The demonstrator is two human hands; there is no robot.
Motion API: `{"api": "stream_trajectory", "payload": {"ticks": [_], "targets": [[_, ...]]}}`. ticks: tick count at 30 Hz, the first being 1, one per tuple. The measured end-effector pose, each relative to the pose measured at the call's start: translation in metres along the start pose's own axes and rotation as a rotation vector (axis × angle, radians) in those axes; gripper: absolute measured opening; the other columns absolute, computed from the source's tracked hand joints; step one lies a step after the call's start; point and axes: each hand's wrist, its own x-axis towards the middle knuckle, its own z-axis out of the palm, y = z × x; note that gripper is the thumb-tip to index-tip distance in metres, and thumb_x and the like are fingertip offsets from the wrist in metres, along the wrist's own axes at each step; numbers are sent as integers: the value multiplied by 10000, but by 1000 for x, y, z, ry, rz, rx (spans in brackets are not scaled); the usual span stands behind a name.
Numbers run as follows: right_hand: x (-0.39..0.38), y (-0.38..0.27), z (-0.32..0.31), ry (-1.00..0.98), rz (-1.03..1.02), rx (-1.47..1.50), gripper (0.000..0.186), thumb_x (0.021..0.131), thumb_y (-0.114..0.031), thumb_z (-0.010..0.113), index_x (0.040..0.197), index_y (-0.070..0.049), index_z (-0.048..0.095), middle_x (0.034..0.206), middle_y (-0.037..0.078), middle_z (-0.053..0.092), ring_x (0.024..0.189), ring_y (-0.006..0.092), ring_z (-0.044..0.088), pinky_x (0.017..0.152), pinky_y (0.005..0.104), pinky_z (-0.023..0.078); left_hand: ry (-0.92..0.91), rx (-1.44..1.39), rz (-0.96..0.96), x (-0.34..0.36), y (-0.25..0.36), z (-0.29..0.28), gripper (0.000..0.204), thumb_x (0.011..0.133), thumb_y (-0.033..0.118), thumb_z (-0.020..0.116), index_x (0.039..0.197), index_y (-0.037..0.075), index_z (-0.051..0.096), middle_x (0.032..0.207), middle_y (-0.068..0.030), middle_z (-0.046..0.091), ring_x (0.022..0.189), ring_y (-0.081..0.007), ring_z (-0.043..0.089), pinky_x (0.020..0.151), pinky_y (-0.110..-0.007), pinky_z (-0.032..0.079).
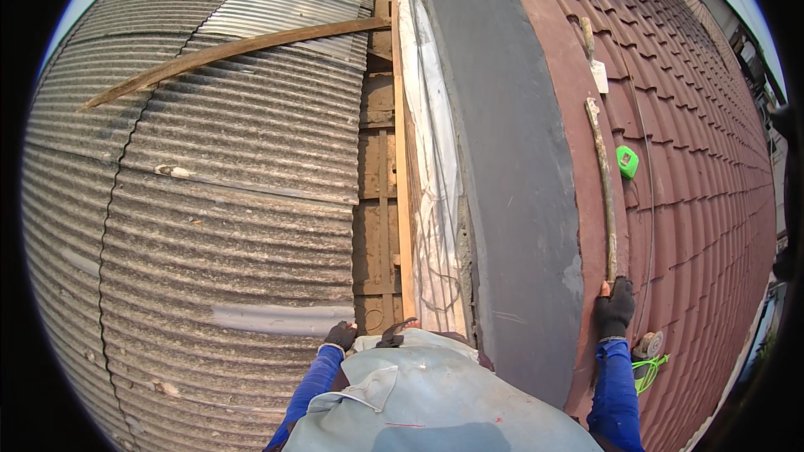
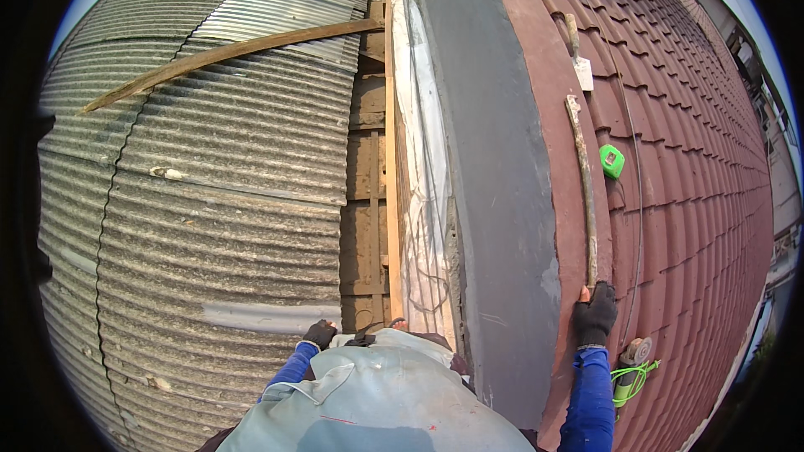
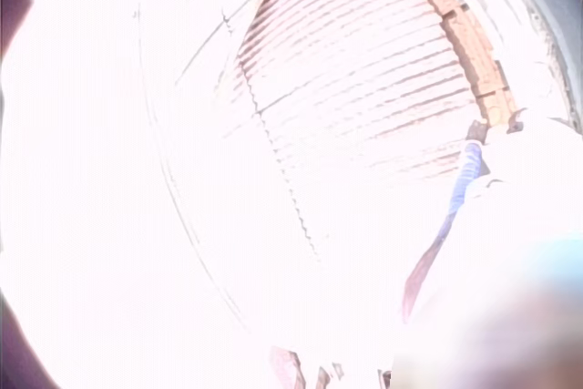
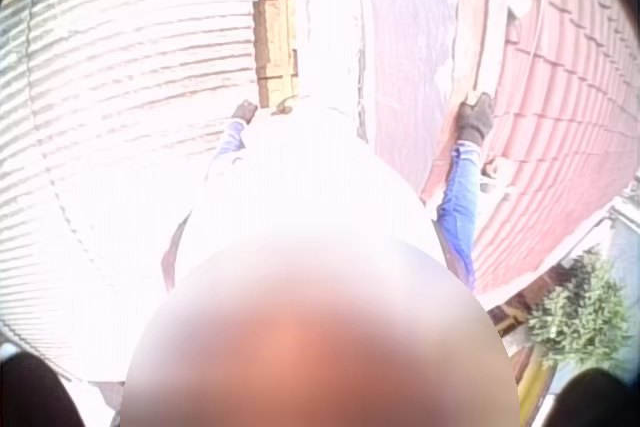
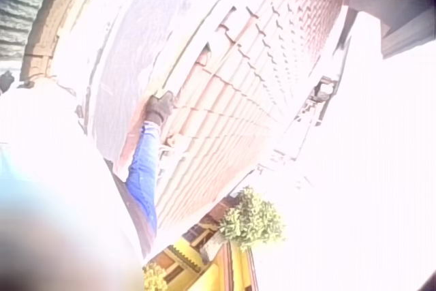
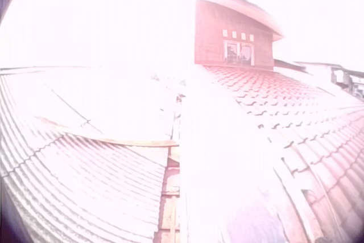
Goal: The person works on a sloped roof, using a long stick to pry and lift a corrugated sheet along the ridge. They walk along the ridge, adjust the sheet, and briefly pick up and set down a red cap before continuing to lift and position the sheet.
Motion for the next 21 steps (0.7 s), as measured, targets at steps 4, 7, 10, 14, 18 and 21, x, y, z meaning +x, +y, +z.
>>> {"api": "stream_trajectory", "payload": {"ticks": [4,7,10,14,18,21], "targets": [[0,-1,-1,-11,7,21,329,922,-337,577,1005,-20,555,930,237,601,855,450,601,708,539,477,-4,13,7,3,-1,-1,513,913,430,565,1199,9,629,1108,-249,684,1038,-374,667,892,-434,522],[0,-1,-1,-22,15,26,333,926,-334,572,1022,-15,557,938,239,598,869,453,598,719,536,477,-5,-2,12,0,0,-2,525,917,439,565,1200,1,626,1139,-254,673,1088,-384,646,930,-437,508],[0,-1,-2,-7,-13,39,342,928,-336,568,1040,-12,559,955,240,596,881,453,596,730,533,478,0,-2,18,-3,2,-3,536,922,446,559,1202,-7,623,1162,-257,663,1115,-386,635,951,-432,500],[0,-1,-2,-31,3,20,350,930,-341,565,1039,-9,562,962,236,595,880,453,598,726,530,480,-17,9,12,-3,1,-3,524,940,425,549,1245,1,602,1181,-258,656,1130,-397,623,966,-434,492],[0,0,-2,-42,15,13,362,931,-355,562,1038,-9,563,960,232,595,875,450,601,722,527,482,-38,7,27,3,-6,2,531,935,434,560,1239,1,607,1179,-261,656,1130,-400,622,967,-436,492],[0,2,0,-50,20,9,370,930,-365,562,1038,-10,565,962,231,598,876,448,603,724,525,484,-42,54,67,6,-10,5,533,932,437,566,1231,-2,613,1178,-265,656,1128,-400,625,964,-436,493]]}}
